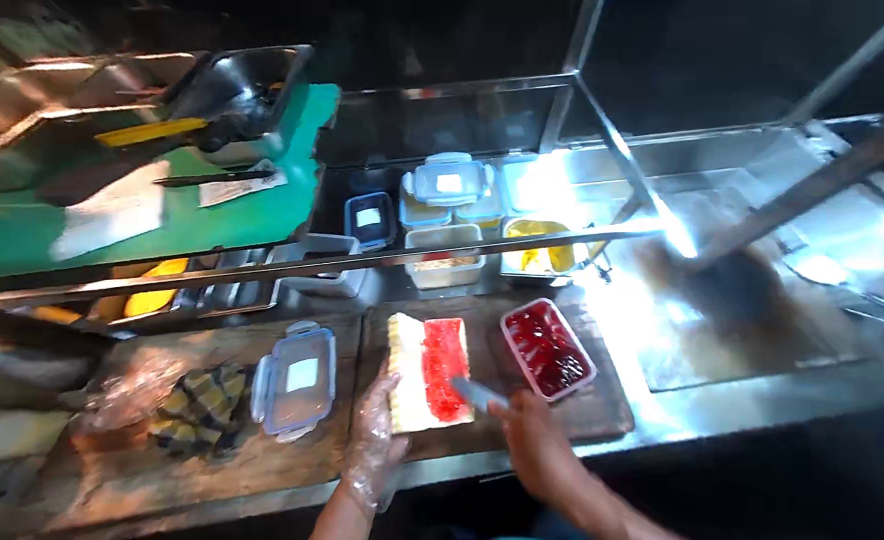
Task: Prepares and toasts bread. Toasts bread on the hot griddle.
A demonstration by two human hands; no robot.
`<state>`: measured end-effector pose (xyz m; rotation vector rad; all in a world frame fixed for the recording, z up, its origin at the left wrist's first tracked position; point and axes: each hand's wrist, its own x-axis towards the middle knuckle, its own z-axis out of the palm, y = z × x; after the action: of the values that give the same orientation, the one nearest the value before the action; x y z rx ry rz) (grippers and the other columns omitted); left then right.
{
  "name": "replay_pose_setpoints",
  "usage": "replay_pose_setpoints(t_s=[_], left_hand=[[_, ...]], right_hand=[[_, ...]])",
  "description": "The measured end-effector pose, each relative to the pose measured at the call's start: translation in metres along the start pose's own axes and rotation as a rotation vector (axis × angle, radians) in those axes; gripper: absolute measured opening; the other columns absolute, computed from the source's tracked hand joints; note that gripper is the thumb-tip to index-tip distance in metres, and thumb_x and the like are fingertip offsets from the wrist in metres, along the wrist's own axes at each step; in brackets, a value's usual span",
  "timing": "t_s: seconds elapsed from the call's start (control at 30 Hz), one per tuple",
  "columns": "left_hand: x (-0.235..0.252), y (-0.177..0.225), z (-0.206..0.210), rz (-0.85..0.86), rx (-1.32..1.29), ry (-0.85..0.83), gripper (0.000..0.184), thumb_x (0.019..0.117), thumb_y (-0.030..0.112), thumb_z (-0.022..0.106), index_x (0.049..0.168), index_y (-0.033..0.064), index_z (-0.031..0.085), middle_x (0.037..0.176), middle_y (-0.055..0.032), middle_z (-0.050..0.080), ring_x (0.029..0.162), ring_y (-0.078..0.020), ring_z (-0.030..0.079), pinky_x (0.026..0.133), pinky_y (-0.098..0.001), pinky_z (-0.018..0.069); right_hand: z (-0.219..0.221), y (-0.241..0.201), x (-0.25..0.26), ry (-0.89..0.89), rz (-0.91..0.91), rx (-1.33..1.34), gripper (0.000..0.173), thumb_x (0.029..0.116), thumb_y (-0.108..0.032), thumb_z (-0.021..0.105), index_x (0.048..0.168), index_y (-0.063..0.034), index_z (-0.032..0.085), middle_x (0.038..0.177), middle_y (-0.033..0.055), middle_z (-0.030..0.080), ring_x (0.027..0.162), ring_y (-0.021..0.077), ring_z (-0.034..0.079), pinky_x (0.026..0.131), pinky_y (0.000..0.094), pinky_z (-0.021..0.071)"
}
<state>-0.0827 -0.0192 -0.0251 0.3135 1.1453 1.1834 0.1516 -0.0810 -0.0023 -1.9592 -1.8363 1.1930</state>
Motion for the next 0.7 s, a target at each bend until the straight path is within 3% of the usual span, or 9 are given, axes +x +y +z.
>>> replay_pose_setpoints(t_s=[0.1, 0.23, 0.3, 0.37, 0.47, 0.57, 0.63, 0.7], left_hand=[[-0.002, 0.006, -0.001, -0.064, -0.030, 0.000, 0.039, 0.1070, 0.022, 0.038, 0.139, 0.0059, 0.052, 0.116, -0.0170, 0.069, 0.100, -0.0271, 0.071, 0.083, -0.0506, 0.0609], [-0.007, 0.009, -0.002, -0.087, -0.023, 0.033, 0.034, 0.1081, 0.026, 0.040, 0.129, 0.0049, 0.057, 0.109, -0.0157, 0.070, 0.096, -0.0260, 0.072, 0.081, -0.0494, 0.0613], [-0.004, 0.011, -0.006, -0.101, -0.050, -0.011, 0.036, 0.1089, 0.027, 0.039, 0.130, 0.0050, 0.057, 0.111, -0.0165, 0.070, 0.098, -0.0271, 0.071, 0.082, -0.0508, 0.0608], [-0.006, 0.010, -0.012, -0.116, -0.074, -0.013, 0.036, 0.1088, 0.027, 0.039, 0.131, 0.0046, 0.056, 0.113, -0.0173, 0.069, 0.099, -0.0281, 0.071, 0.084, -0.0518, 0.0604], [-0.011, 0.008, -0.013, -0.138, -0.095, 0.008, 0.036, 0.1088, 0.027, 0.038, 0.128, 0.0034, 0.056, 0.112, -0.0179, 0.069, 0.099, -0.0284, 0.070, 0.084, -0.0521, 0.0601], [-0.008, 0.011, -0.019, -0.157, -0.121, -0.030, 0.038, 0.1090, 0.028, 0.039, 0.131, 0.0018, 0.056, 0.115, -0.0205, 0.068, 0.102, -0.0311, 0.070, 0.085, -0.0538, 0.0593], [-0.010, 0.011, -0.023, -0.172, -0.137, -0.038, 0.036, 0.1084, 0.025, 0.040, 0.129, 0.0018, 0.057, 0.113, -0.0199, 0.069, 0.100, -0.0306, 0.070, 0.084, -0.0524, 0.0600], [-0.012, 0.012, -0.022, -0.165, -0.105, -0.016, 0.034, 0.1085, 0.025, 0.040, 0.126, 0.0023, 0.059, 0.107, -0.0178, 0.071, 0.093, -0.0279, 0.072, 0.077, -0.0478, 0.0617]], right_hand=[[0.025, 0.003, -0.043, 0.216, 0.002, 0.016, 0.036, 0.0955, -0.010, 0.059, 0.125, -0.0218, 0.076, 0.117, 0.0153, 0.068, 0.115, 0.0308, 0.063, 0.098, 0.0447, 0.0546], [0.056, 0.013, -0.039, 0.322, -0.051, 0.013, 0.035, 0.0966, -0.010, 0.057, 0.125, -0.0208, 0.075, 0.117, 0.0164, 0.068, 0.115, 0.0319, 0.063, 0.099, 0.0454, 0.0545], [0.074, 0.021, -0.069, 0.483, -0.099, -0.006, 0.030, 0.0924, -0.008, 0.064, 0.117, -0.0177, 0.078, 0.108, 0.0178, 0.070, 0.105, 0.0335, 0.067, 0.090, 0.0469, 0.0587], [0.090, 0.018, -0.074, 0.603, -0.145, -0.004, 0.029, 0.0935, -0.012, 0.065, 0.118, -0.0204, 0.078, 0.109, 0.0143, 0.070, 0.105, 0.0286, 0.067, 0.090, 0.0423, 0.0591], [0.106, -0.009, -0.058, 0.526, -0.081, -0.005, 0.031, 0.0956, -0.013, 0.063, 0.122, -0.0211, 0.076, 0.113, 0.0151, 0.069, 0.107, 0.0294, 0.068, 0.087, 0.0432, 0.0607], [0.118, -0.022, -0.088, 0.514, -0.032, 0.032, 0.033, 0.0919, -0.007, 0.067, 0.123, -0.0131, 0.076, 0.110, 0.0230, 0.068, 0.105, 0.0366, 0.068, 0.086, 0.0489, 0.0606], [0.118, -0.033, -0.091, 0.590, -0.096, 0.089, 0.032, 0.0926, -0.010, 0.069, 0.124, -0.0118, 0.075, 0.111, 0.0206, 0.068, 0.103, 0.0303, 0.068, 0.088, 0.0423, 0.0606], [0.112, -0.066, -0.055, 0.666, -0.137, 0.145, 0.033, 0.0926, -0.014, 0.070, 0.125, -0.0116, 0.074, 0.107, 0.0155, 0.068, 0.092, 0.0211, 0.069, 0.078, 0.0350, 0.0625]])
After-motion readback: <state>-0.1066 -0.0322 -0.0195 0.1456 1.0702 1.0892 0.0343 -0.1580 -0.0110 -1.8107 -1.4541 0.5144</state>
